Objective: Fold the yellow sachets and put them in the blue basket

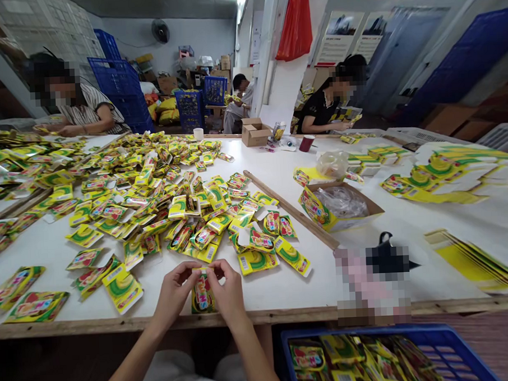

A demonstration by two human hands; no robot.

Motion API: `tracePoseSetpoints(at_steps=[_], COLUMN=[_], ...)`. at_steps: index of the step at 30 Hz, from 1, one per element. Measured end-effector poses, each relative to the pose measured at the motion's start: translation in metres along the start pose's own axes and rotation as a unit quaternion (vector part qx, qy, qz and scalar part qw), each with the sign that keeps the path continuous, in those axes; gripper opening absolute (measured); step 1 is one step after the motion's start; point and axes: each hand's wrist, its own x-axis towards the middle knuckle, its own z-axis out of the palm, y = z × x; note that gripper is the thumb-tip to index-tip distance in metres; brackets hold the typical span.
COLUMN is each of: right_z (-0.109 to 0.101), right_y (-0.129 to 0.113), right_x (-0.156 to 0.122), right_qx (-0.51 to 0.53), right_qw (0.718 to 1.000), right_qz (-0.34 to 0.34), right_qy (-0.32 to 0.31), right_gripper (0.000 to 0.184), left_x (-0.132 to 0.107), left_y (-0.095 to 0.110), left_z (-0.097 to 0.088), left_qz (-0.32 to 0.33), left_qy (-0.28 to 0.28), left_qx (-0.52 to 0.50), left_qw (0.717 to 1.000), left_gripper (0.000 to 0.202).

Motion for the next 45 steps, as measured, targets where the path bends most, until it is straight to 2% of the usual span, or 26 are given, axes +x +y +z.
tracePoseSetpoints(at_steps=[7,12,15,20,26,28,29,31,33,35,36,37,39,42,45], right_z=[-0.001,0.000,0.000,-0.004,0.000,-0.020,-0.039,-0.094,-0.158,-0.210,-0.226,-0.233,-0.222,-0.170,-0.124], right_y=[-0.001,0.002,0.002,0.004,0.001,-0.008,-0.013,-0.021,-0.025,-0.023,-0.020,-0.017,-0.008,0.004,0.014], right_x=[-0.005,0.000,-0.001,-0.010,-0.013,-0.018,-0.023,-0.036,-0.051,-0.063,-0.066,-0.065,-0.052,-0.008,0.044], right_qx=[0.013,0.017,0.014,0.013,0.005,-0.029,-0.065,-0.184,-0.348,-0.472,-0.497,-0.506,-0.488,-0.445,-0.438], right_qw=[1.000,1.000,1.000,1.000,0.999,0.998,0.996,0.978,0.931,0.877,0.864,0.859,0.870,0.893,0.897], right_qz=[0.000,0.010,0.010,-0.009,-0.039,-0.053,-0.058,-0.051,-0.010,0.009,0.011,0.006,-0.018,-0.062,-0.058], right_qy=[-0.018,-0.017,-0.012,-0.022,-0.017,0.010,0.033,0.090,0.111,0.092,0.084,0.077,0.062,0.028,0.030], right_gripper=[0.017,0.018,0.017,0.012,0.011,0.014,0.015,0.018,0.022,0.029,0.030,0.030,0.027,0.030,0.051], left_x=[-0.005,0.001,0.002,-0.005,-0.011,-0.013,-0.014,-0.015,-0.015,-0.013,-0.013,-0.013,-0.014,-0.018,-0.020], left_y=[-0.004,-0.004,-0.004,-0.005,-0.005,-0.007,-0.008,-0.012,-0.016,-0.017,-0.017,-0.016,-0.013,-0.010,-0.010], left_z=[-0.005,-0.002,-0.002,-0.009,-0.008,-0.008,-0.008,-0.010,-0.011,-0.010,-0.009,-0.007,-0.004,-0.005,-0.011], left_qz=[0.002,0.005,0.019,0.063,0.102,0.099,0.088,0.056,0.024,0.008,0.006,0.006,0.011,0.013,0.009], left_qy=[-0.031,-0.026,-0.027,-0.069,-0.070,-0.080,-0.080,-0.063,-0.044,-0.041,-0.047,-0.056,-0.074,-0.080,-0.066], left_qx=[-0.007,0.011,0.026,0.034,0.032,0.028,0.025,0.020,0.024,0.038,0.046,0.054,0.069,0.084,0.098], left_qw=[0.999,1.000,0.999,0.995,0.992,0.991,0.993,0.996,0.998,0.998,0.998,0.997,0.995,0.993,0.993], left_gripper=[0.020,0.017,0.015,0.015,0.015,0.021,0.027,0.036,0.032,0.024,0.022,0.022,0.022,0.022,0.024])
